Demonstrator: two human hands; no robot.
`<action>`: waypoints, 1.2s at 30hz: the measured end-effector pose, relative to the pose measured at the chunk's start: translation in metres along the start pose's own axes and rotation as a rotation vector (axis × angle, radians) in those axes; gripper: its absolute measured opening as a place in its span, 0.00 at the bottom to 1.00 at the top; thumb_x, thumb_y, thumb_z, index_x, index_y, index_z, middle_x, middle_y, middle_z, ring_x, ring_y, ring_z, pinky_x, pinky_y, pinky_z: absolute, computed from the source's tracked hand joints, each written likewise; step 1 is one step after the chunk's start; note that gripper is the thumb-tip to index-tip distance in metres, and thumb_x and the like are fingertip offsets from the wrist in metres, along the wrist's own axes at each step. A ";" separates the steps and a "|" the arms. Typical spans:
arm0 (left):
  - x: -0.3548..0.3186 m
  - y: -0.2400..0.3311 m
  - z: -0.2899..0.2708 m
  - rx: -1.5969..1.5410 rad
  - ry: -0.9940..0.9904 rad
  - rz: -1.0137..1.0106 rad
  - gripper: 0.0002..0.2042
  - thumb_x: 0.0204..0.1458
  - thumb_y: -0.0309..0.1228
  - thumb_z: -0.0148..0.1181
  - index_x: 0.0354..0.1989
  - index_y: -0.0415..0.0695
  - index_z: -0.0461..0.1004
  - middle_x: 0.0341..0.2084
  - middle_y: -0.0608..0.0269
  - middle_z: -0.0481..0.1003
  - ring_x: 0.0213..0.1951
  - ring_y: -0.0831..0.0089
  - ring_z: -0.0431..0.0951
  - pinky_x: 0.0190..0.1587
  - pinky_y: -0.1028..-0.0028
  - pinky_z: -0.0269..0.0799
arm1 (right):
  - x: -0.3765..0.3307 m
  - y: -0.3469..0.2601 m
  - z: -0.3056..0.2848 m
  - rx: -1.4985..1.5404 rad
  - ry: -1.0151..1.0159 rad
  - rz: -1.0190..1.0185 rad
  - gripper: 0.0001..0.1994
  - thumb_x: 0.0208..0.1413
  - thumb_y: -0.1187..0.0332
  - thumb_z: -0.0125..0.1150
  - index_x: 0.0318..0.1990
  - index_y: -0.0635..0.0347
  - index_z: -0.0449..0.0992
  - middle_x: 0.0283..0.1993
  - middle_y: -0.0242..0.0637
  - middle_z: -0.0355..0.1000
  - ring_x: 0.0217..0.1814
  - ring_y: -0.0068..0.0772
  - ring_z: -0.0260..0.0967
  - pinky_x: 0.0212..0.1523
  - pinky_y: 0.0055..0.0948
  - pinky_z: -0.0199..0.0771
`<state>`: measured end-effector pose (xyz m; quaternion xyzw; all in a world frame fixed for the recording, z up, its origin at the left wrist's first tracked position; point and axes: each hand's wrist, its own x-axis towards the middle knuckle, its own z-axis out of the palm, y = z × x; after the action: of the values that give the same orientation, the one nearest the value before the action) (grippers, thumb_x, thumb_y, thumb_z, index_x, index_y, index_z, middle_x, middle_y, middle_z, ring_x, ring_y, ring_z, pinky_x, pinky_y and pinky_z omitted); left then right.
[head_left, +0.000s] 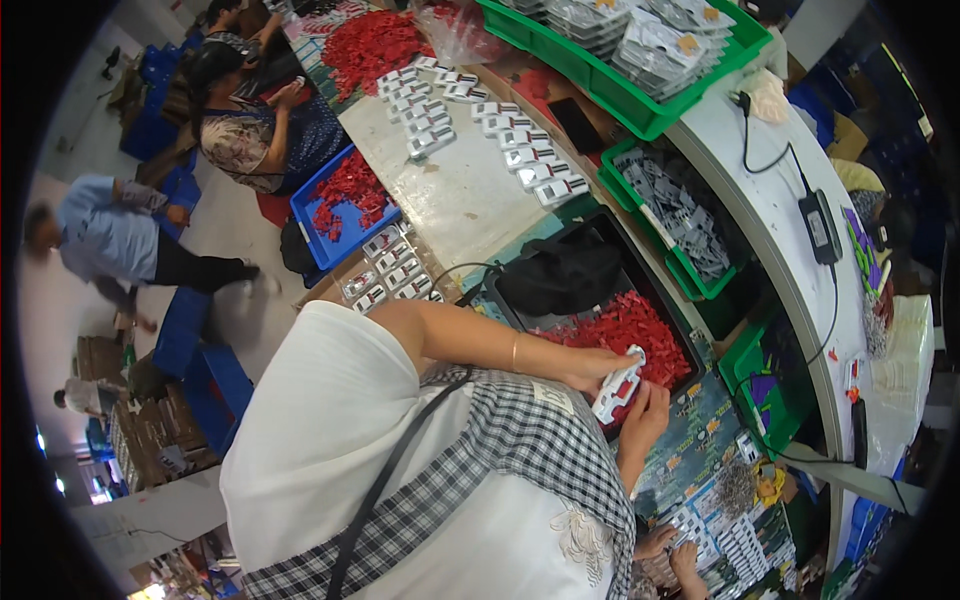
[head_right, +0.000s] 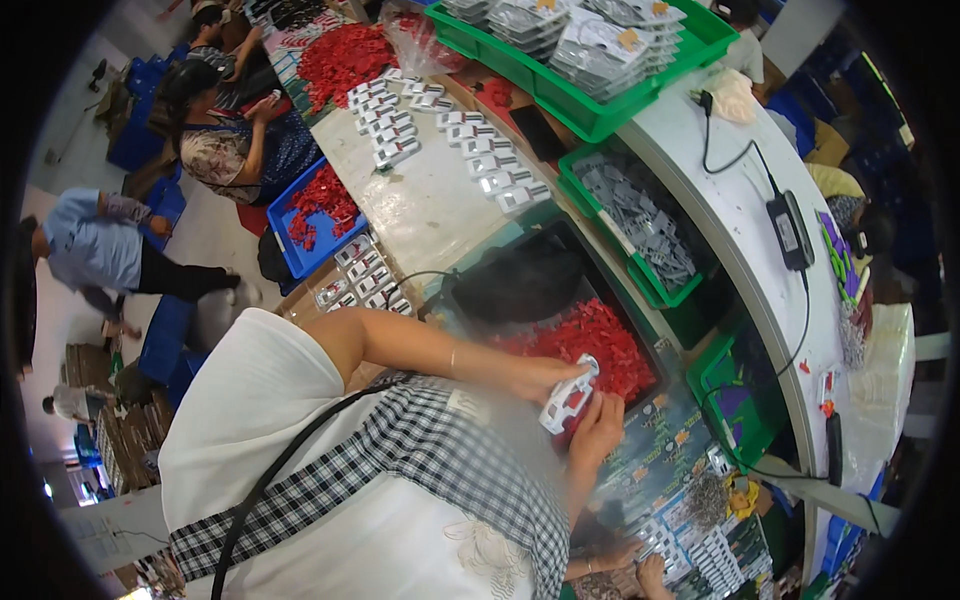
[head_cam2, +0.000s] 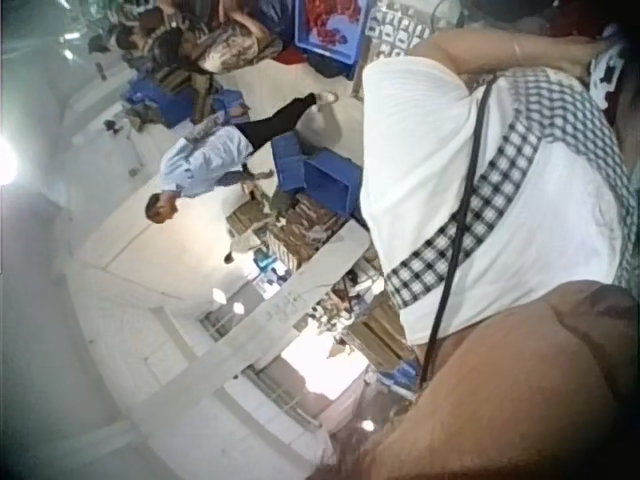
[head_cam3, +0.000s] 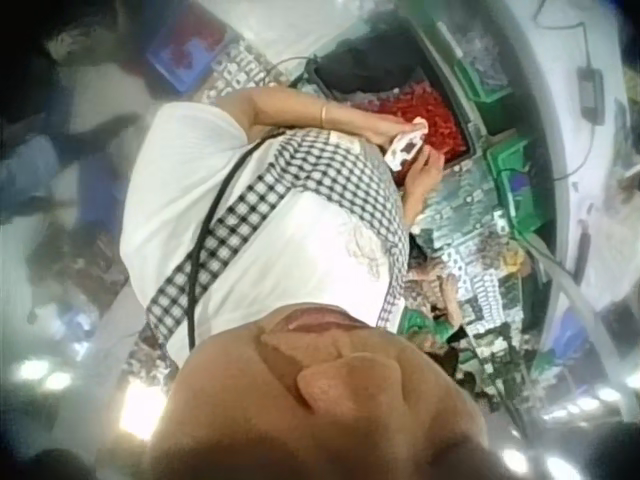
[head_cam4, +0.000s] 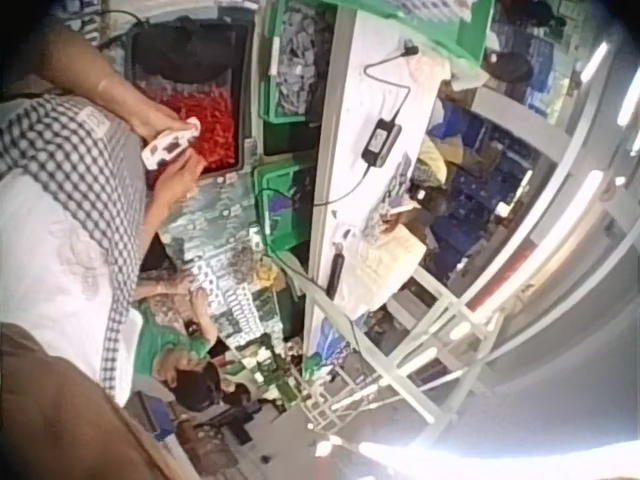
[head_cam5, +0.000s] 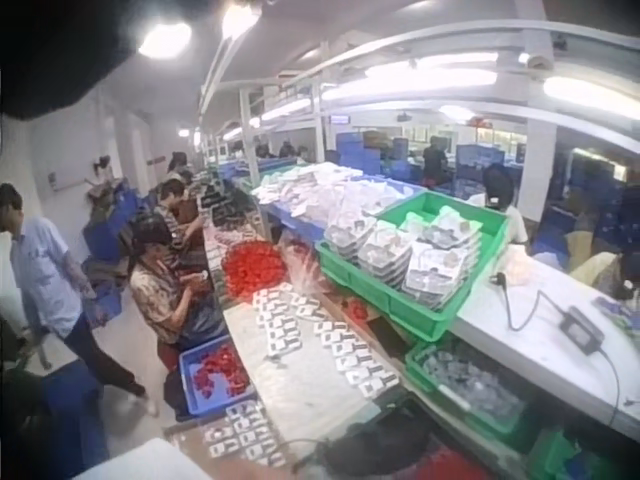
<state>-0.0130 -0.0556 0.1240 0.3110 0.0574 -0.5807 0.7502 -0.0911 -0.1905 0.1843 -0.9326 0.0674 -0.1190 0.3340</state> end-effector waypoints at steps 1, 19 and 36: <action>-0.002 0.000 -0.002 0.008 -0.009 -0.029 0.27 0.55 0.57 0.45 0.42 0.42 0.69 0.36 0.57 0.71 0.41 0.63 0.72 0.44 0.52 0.70 | -0.002 0.000 -0.001 -0.025 0.016 -0.054 0.08 0.56 0.71 0.52 0.35 0.66 0.74 0.37 0.46 0.69 0.40 0.48 0.67 0.40 0.39 0.67; -0.018 0.023 0.009 0.026 -0.060 -0.026 0.21 0.61 0.49 0.40 0.52 0.47 0.67 0.37 0.65 0.74 0.37 0.73 0.75 0.41 0.66 0.73 | -0.008 -0.002 0.005 0.085 0.093 0.146 0.07 0.42 0.75 0.64 0.31 0.64 0.74 0.33 0.38 0.69 0.26 0.29 0.66 0.28 0.27 0.66; -0.019 0.022 0.015 0.017 -0.021 -0.005 0.20 0.61 0.47 0.40 0.49 0.45 0.68 0.35 0.65 0.74 0.35 0.73 0.75 0.40 0.68 0.74 | -0.006 -0.021 0.004 0.113 0.331 0.126 0.08 0.43 0.78 0.61 0.34 0.61 0.73 0.34 0.35 0.69 0.28 0.30 0.67 0.30 0.28 0.68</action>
<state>-0.0032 -0.0447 0.1536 0.3111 0.0452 -0.5861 0.7468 -0.0949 -0.1709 0.1936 -0.8739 0.1729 -0.2535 0.3770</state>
